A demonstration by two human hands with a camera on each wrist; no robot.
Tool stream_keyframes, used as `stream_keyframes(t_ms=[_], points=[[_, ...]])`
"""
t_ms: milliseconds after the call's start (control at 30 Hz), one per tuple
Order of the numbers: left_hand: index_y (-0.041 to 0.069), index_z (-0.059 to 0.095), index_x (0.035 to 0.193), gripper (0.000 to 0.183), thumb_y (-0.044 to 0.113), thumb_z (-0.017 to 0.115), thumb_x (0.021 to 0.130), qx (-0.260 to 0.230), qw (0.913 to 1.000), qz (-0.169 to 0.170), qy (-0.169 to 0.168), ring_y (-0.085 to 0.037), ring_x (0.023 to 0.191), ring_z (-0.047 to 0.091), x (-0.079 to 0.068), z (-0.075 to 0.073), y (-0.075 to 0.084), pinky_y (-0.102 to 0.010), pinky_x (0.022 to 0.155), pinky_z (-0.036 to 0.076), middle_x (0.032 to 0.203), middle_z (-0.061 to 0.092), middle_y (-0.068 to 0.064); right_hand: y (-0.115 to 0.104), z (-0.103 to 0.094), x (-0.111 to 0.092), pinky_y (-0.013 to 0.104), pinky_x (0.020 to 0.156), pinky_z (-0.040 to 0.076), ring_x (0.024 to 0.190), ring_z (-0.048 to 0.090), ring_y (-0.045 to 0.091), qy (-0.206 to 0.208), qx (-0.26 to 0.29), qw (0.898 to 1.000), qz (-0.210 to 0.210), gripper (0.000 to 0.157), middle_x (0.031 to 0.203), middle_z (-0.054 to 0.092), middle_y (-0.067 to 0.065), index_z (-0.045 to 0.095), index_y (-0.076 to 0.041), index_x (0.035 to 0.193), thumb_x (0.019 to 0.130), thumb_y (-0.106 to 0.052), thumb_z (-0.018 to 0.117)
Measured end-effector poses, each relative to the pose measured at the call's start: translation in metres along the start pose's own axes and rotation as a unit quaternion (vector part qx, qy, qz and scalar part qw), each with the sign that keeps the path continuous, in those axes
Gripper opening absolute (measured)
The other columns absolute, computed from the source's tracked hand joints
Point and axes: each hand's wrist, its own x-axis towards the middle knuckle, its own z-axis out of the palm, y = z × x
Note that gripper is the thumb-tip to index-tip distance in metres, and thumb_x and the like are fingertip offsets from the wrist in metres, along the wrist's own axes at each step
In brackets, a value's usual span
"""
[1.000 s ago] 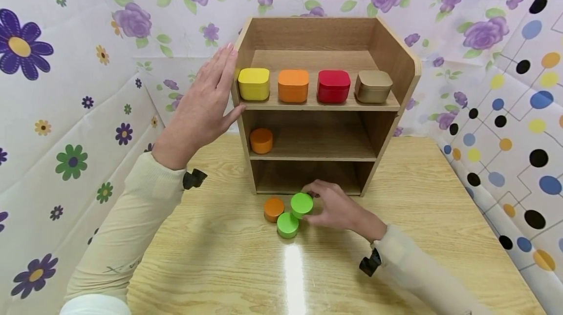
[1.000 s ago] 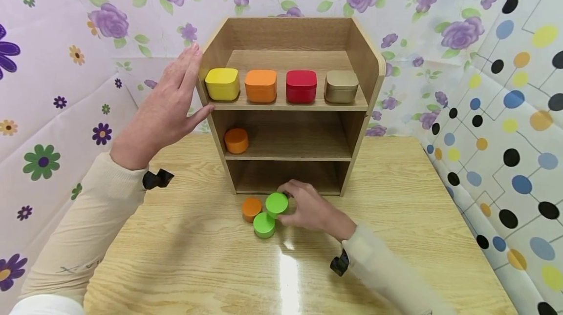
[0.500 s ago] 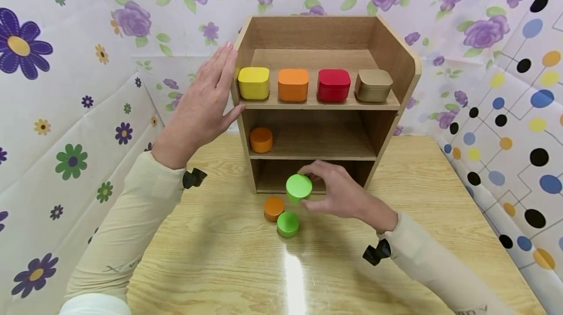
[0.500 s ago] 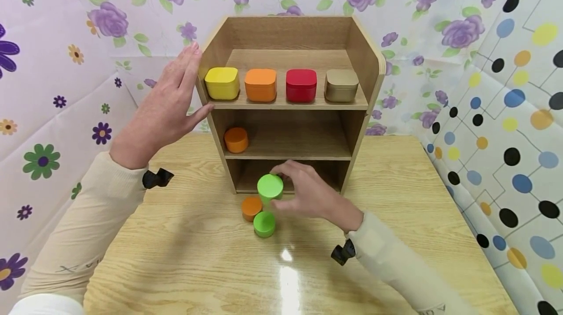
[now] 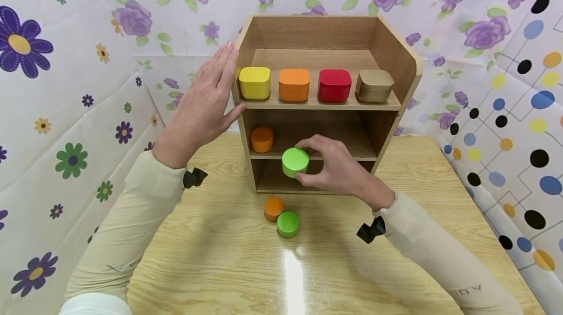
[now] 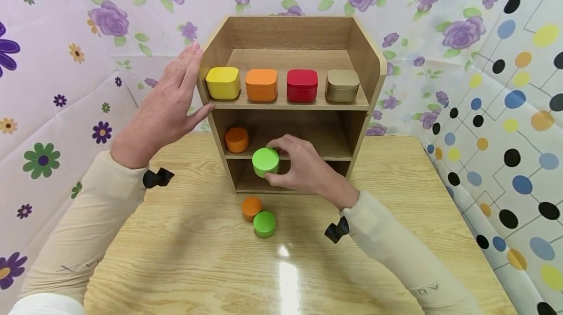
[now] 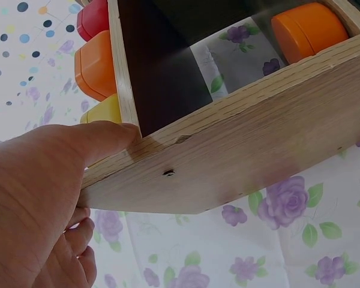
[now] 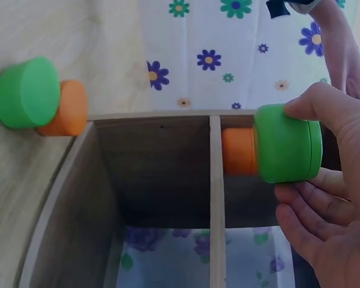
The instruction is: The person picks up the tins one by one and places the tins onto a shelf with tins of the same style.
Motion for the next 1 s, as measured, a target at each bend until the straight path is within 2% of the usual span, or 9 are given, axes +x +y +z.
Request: stream_keyframes(t_ms=[200, 467, 733, 1000], points=[[-0.003, 0.009, 0.168, 0.1, 0.021, 0.076, 0.097, -0.001, 1.0, 0.004, 0.0, -0.036, 0.166, 0.014, 0.001, 0.0, 0.0, -0.053, 0.136, 0.018, 0.177, 0.012, -0.021, 0.006, -0.002, 0.013, 0.036, 0.091, 0.064, 0.098, 0.071, 0.021, 0.018, -0.004, 1.0, 0.017, 0.054, 0.115, 0.073, 0.009, 0.07, -0.002, 0.125, 0.079, -0.021, 0.09], [-0.004, 0.009, 0.168, 0.101, 0.019, 0.077, 0.097, -0.002, 1.0, 0.004, 0.008, -0.037, 0.166, 0.014, -0.001, 0.0, -0.001, -0.05, 0.136, 0.016, 0.177, 0.012, -0.022, 0.019, 0.004, 0.028, 0.039, 0.097, 0.063, 0.105, 0.071, 0.026, 0.026, -0.005, 0.998, 0.058, 0.054, 0.122, 0.074, 0.012, 0.07, -0.002, 0.128, 0.082, -0.024, 0.088], [-0.004, 0.009, 0.168, 0.1, 0.019, 0.076, 0.097, -0.006, 0.9999, 0.007, 0.007, -0.036, 0.166, 0.014, -0.001, 0.001, 0.0, -0.047, 0.137, 0.013, 0.177, 0.013, -0.022, 0.029, 0.011, 0.031, 0.042, 0.103, 0.061, 0.111, 0.071, 0.029, 0.035, 0.012, 0.994, 0.101, 0.055, 0.128, 0.072, 0.013, 0.068, -0.002, 0.131, 0.084, -0.023, 0.087], [-0.003, 0.009, 0.168, 0.1, 0.019, 0.076, 0.097, -0.005, 0.9999, 0.007, 0.007, -0.036, 0.166, 0.014, 0.0, 0.0, 0.0, -0.049, 0.137, 0.014, 0.177, 0.012, -0.022, 0.036, 0.019, 0.034, 0.045, 0.106, 0.059, 0.117, 0.07, 0.031, 0.044, 0.02, 0.991, 0.124, 0.057, 0.131, 0.071, 0.013, 0.067, -0.005, 0.135, 0.085, -0.023, 0.087]])
